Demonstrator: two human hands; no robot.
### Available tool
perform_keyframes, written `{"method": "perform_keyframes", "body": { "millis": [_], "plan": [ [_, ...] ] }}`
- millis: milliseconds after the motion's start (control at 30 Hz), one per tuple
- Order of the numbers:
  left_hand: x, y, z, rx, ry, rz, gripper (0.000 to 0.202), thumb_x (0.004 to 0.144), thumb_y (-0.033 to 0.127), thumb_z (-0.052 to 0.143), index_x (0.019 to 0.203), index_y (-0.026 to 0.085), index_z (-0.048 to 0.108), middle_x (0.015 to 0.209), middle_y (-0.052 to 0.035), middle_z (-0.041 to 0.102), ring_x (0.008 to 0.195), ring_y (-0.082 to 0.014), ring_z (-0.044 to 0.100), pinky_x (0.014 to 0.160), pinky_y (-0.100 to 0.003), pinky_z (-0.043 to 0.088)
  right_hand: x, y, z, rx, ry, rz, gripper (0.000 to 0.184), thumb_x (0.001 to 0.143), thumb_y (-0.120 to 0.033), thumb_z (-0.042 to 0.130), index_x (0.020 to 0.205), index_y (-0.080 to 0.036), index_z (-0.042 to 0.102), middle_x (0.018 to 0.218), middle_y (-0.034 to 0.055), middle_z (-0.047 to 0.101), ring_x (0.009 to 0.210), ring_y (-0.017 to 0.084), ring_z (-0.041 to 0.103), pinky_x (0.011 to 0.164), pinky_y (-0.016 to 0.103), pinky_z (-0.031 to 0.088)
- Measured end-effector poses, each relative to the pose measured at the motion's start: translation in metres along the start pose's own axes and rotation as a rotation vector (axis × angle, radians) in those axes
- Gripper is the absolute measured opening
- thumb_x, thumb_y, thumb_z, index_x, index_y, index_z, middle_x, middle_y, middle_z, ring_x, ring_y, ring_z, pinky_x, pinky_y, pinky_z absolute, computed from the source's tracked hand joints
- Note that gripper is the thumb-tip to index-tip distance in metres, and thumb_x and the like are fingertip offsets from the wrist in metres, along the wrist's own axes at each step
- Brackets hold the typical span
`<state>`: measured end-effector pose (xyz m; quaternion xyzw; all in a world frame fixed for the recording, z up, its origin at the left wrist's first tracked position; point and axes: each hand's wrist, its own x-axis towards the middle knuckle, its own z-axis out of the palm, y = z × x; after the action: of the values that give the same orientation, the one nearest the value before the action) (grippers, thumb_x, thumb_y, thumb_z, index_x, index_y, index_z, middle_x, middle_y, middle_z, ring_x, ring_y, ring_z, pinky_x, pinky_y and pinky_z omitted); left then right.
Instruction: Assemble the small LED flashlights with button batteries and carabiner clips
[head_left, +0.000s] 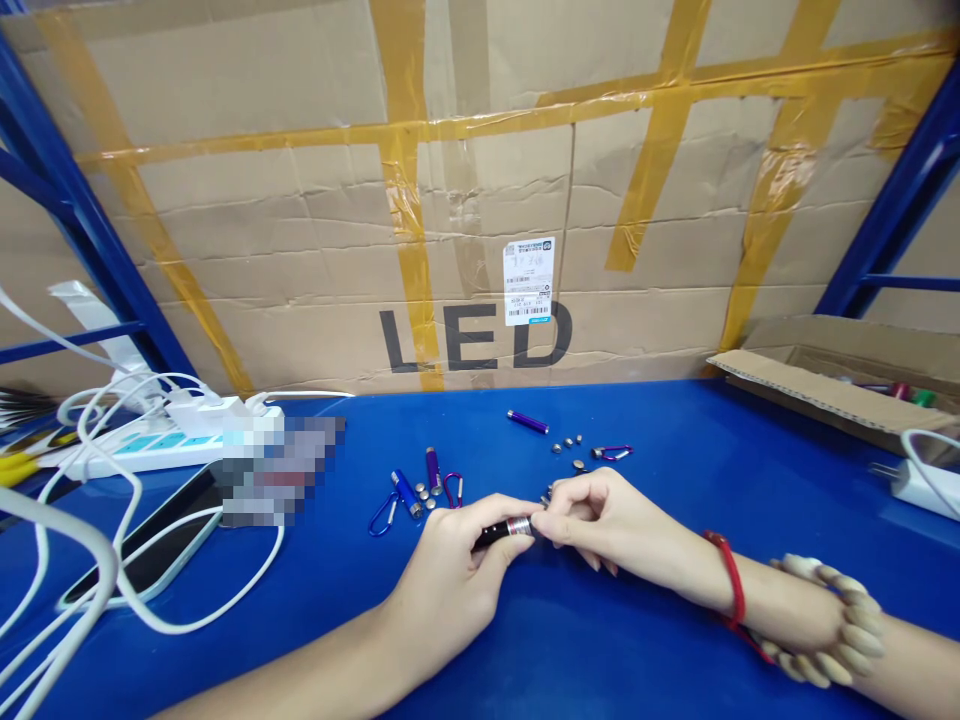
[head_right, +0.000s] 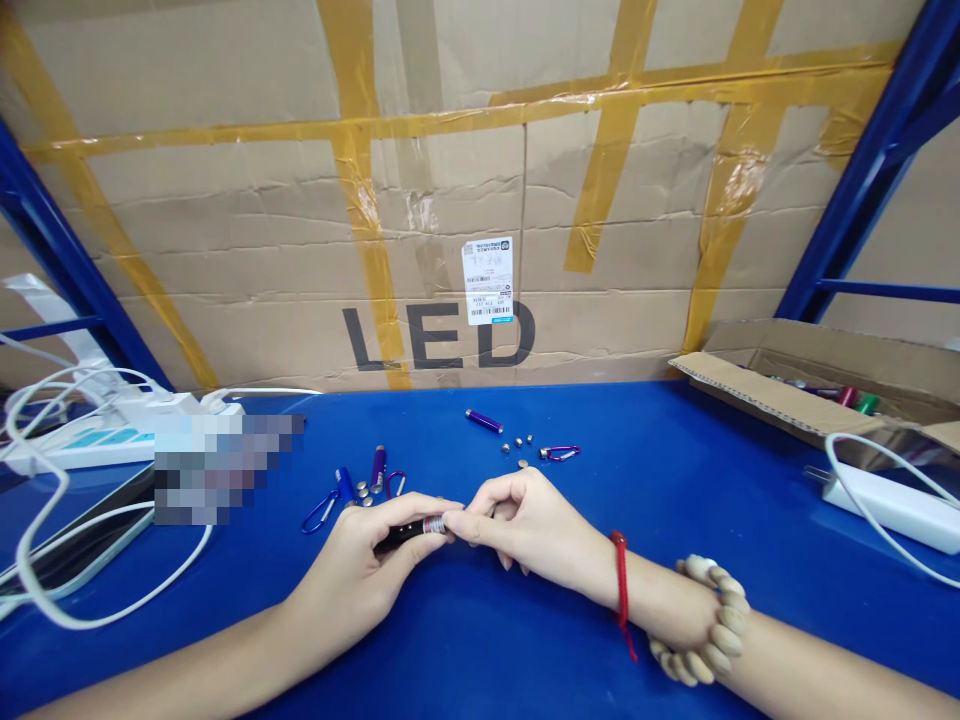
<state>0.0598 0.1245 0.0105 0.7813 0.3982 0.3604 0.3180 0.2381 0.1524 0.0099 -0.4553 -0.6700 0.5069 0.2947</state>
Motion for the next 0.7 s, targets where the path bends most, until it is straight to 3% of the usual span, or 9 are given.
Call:
{"method": "perform_keyframes", "body": {
  "millis": [167, 333, 467, 700],
  "plan": [
    [0.002, 0.0, 0.0, 0.001, 0.024, -0.032, 0.02, 0.083, 0.011, 0.052, 0.096, 0.017, 0.067, 0.094, -0.0035, 0.072, 0.084, -0.0163, 0.066, 0.066, -0.018, 0.049, 0.002, 0.005, 0.0, -0.064, 0.052, -0.1, 0.038, 0.065, -0.049, 0.07, 0.058, -0.014, 0.059, 0.044, -0.0048, 0.048, 0.035, 0.005, 0.04, 0.036, 0.017, 0.029],
    [0.004, -0.003, -0.001, -0.023, 0.073, -0.048, 0.019, 0.085, 0.016, 0.049, 0.095, 0.017, 0.065, 0.075, -0.0016, 0.068, 0.073, -0.0161, 0.064, 0.064, -0.021, 0.046, -0.002, 0.006, -0.003, -0.358, 0.353, -0.497, 0.022, 0.069, -0.037, 0.073, 0.073, -0.016, 0.068, 0.066, 0.0002, 0.061, 0.047, 0.006, 0.046, 0.045, 0.018, 0.038],
    [0.003, -0.004, 0.0, -0.014, 0.043, -0.036, 0.021, 0.088, 0.021, 0.044, 0.095, 0.017, 0.063, 0.068, 0.0001, 0.063, 0.069, -0.0155, 0.059, 0.062, -0.022, 0.043, -0.008, 0.005, -0.007, -0.616, 0.408, -0.81, 0.013, 0.08, -0.032, 0.064, 0.085, -0.022, 0.071, 0.076, 0.0012, 0.063, 0.05, 0.006, 0.049, 0.05, 0.018, 0.041],
    [0.001, 0.0, 0.001, -0.006, 0.007, -0.036, 0.02, 0.089, 0.021, 0.04, 0.087, 0.017, 0.059, 0.064, 0.0015, 0.057, 0.062, -0.0134, 0.052, 0.054, -0.02, 0.037, -0.01, 0.004, -0.01, -0.789, 0.487, -1.011, 0.018, 0.086, -0.033, 0.057, 0.083, -0.023, 0.072, 0.075, 0.0008, 0.065, 0.056, 0.006, 0.058, 0.052, 0.015, 0.044]
  ]
}}
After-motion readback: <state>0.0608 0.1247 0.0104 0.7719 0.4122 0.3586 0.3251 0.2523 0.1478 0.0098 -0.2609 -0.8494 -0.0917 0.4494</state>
